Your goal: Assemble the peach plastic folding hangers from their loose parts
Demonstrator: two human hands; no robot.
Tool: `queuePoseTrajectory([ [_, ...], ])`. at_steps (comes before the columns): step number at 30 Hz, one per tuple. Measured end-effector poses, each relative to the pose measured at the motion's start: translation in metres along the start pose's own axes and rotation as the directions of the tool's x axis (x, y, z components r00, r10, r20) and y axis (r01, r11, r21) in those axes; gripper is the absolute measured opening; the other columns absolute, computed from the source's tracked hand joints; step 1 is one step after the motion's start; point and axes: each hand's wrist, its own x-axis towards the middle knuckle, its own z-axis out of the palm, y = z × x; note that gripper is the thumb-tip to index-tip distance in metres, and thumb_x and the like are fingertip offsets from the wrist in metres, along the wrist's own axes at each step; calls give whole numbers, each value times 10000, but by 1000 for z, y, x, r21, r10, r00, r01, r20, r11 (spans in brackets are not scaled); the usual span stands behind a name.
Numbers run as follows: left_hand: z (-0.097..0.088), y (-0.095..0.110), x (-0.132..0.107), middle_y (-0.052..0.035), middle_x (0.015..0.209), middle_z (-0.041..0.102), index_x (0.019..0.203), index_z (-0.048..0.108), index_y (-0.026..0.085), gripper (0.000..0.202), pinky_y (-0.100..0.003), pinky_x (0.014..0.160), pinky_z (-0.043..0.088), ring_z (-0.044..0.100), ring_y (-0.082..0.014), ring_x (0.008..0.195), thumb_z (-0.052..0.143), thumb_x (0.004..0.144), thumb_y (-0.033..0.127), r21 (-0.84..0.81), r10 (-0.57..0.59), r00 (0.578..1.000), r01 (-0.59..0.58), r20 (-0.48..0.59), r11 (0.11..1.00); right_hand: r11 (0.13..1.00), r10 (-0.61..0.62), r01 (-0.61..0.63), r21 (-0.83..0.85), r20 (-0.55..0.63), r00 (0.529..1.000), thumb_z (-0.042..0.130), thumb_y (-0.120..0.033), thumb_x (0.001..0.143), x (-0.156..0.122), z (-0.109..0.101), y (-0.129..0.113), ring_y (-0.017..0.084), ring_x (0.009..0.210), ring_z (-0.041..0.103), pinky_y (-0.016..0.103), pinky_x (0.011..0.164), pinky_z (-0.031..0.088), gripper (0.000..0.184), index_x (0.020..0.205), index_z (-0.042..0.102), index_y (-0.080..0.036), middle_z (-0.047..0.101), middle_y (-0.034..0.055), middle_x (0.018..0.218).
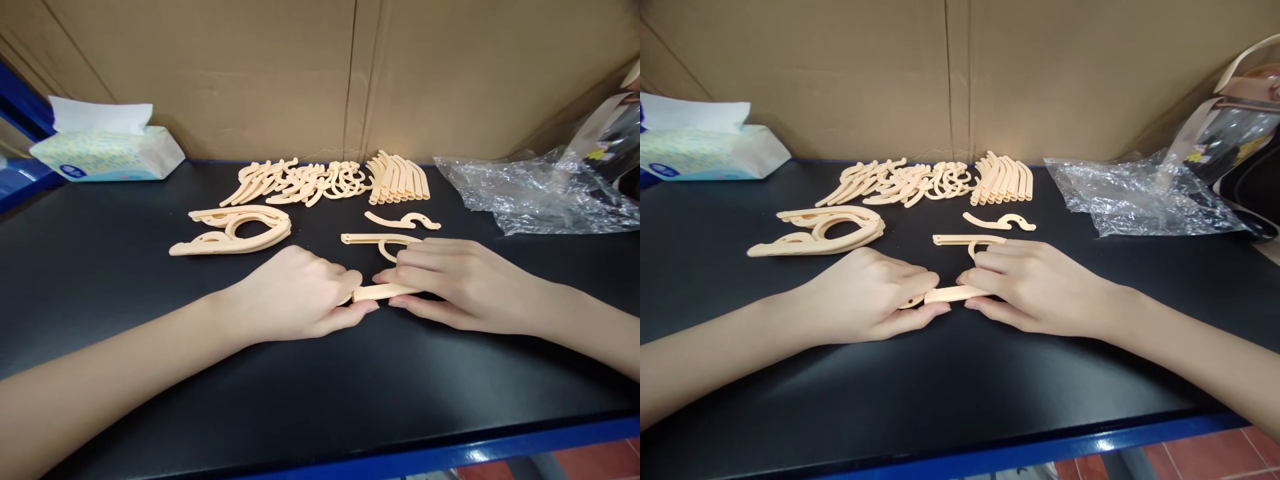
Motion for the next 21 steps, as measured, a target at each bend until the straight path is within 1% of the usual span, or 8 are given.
queuePoseTrajectory([
  [3, 0, 0, 0, 27, 508, 541, 614, 476, 179, 400, -274, 448, 131, 494, -135, 398, 468, 963, 376, -8, -5, 1000, 5, -2, 1000, 1000, 2, -2, 1, 10, 1000, 425, -288, 1009, 0, 0, 1, 169, 780, 580, 299, 721, 424, 239, 1060, 620, -160, 641, 46, 873],
  [11, -3, 1, 1, 23, 535, 561, 630, 484, 173, 393, -266, 456, 155, 534, -143, 431, 477, 966, 377, -13, -16, 998, 17, 55, 1000, 1000, 1, -1, 0, 10, 1000, 416, -300, 1013, 1, 1, 2, 172, 786, 578, 304, 722, 427, 252, 1064, 619, -160, 639, 42, 872],
  [16, -3, 0, 1, 27, 532, 550, 626, 480, 176, 416, -272, 452, 166, 536, -143, 429, 433, 987, 377, -30, -9, 999, 10, 35, 999, 1000, 13, -13, -6, 20, 1000, 408, -304, 1016, 1, 2, 2, 174, 791, 579, 307, 724, 420, 262, 1070, 621, -163, 635, 39, 874],
  [21, -3, 1, 0, 30, 532, 541, 626, 474, 177, 405, -272, 449, 161, 533, -143, 423, 436, 983, 364, -49, -6, 1000, 8, 27, 999, 1000, 10, -10, -13, 21, 1000, 403, -305, 1017, 0, 2, 2, 173, 781, 569, 305, 716, 408, 272, 1073, 626, -162, 630, 36, 864],
])
